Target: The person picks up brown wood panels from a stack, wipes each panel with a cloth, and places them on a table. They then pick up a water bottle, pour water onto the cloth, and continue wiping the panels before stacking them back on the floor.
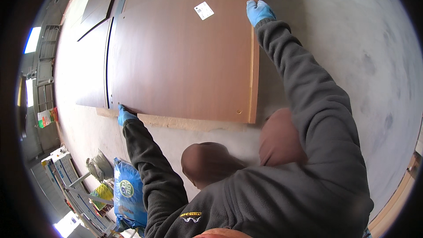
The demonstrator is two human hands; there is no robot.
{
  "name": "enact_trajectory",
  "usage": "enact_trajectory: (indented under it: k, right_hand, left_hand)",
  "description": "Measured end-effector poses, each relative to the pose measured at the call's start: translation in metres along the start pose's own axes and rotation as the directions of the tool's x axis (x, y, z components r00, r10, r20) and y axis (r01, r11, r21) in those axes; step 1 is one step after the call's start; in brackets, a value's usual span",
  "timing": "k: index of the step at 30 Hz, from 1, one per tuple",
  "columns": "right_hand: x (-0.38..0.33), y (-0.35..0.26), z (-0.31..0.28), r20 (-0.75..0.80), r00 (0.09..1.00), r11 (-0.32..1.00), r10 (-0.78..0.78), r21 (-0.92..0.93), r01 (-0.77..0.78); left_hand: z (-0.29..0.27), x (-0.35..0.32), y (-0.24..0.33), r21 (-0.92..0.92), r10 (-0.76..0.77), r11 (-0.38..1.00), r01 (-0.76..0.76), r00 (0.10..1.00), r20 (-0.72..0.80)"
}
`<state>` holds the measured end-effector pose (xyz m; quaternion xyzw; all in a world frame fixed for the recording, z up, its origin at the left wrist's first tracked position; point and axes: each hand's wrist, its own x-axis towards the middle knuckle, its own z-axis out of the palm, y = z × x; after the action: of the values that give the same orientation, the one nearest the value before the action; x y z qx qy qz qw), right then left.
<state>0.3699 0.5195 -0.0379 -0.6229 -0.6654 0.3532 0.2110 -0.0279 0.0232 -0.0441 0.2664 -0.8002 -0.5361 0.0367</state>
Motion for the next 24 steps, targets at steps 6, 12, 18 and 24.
enact_trajectory:
  k: [6,12,18,24]
  right_hand:
    - [-0.016,-0.018,-0.012,0.046,0.998,0.999,0.052,-0.003,-0.052]
    - [0.004,0.007,0.006,-0.060,0.990,0.992,-0.129,0.004,0.129]
    - [0.035,0.040,0.016,0.170,0.984,0.848,-0.058,0.529,-0.042]
    - [0.065,0.058,0.019,-0.040,0.987,0.983,-0.157,0.092,0.160]
  left_hand:
    - [0.000,0.008,-0.006,-0.160,-0.036,0.986,0.055,0.992,0.121]
    - [-0.001,0.004,-0.004,-0.201,-0.017,0.977,0.073,0.964,0.265]
    - [-0.012,-0.004,-0.003,0.126,0.141,0.978,-0.165,0.975,0.174]
    - [-0.016,0.013,0.016,-0.155,0.073,0.986,-0.057,0.992,0.099]
